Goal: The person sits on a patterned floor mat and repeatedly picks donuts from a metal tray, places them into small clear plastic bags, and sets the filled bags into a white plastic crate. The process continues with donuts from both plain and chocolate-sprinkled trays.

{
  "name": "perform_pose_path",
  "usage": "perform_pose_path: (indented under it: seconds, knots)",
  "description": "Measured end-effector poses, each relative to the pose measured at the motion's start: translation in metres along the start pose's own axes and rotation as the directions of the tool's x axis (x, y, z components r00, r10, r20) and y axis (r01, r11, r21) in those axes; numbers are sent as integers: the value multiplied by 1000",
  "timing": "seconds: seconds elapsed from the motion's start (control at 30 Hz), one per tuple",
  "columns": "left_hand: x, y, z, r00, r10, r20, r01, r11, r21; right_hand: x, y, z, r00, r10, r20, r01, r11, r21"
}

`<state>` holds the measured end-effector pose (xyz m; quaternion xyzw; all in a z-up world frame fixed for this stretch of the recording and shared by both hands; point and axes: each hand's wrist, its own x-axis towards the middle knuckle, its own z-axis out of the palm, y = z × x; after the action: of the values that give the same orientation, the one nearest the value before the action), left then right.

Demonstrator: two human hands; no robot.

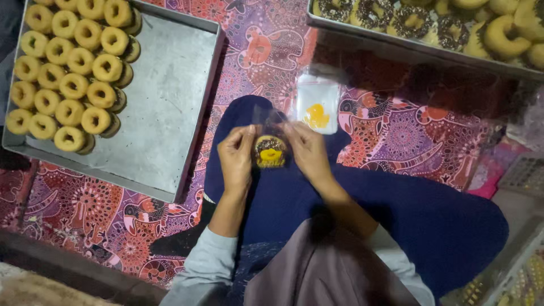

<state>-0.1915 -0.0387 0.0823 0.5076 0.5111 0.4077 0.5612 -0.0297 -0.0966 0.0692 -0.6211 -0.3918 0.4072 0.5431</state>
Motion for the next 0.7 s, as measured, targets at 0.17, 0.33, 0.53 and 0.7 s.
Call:
perform_pose_path:
  seconds: [0.17, 0.33, 0.53, 0.7]
  knots:
    - [-12, 10, 15, 941, 291, -172, -310, 945, -100, 4, -16, 5, 924, -297, -239, 264, 951, -163]
    - [0, 13, 14, 921, 386, -55, -326, 839, 435, 8, 26, 5, 984, -18, -176, -11, 987, -162]
    - [29, -34, 79, 913, 309, 266, -403, 786, 469, 35, 106, -52, 962, 36, -271, 0, 991, 132]
    - [105, -110, 171, 858, 342, 383, -509, 663, 548, 37, 128, -134, 779, 348, -522, -398, 917, 16]
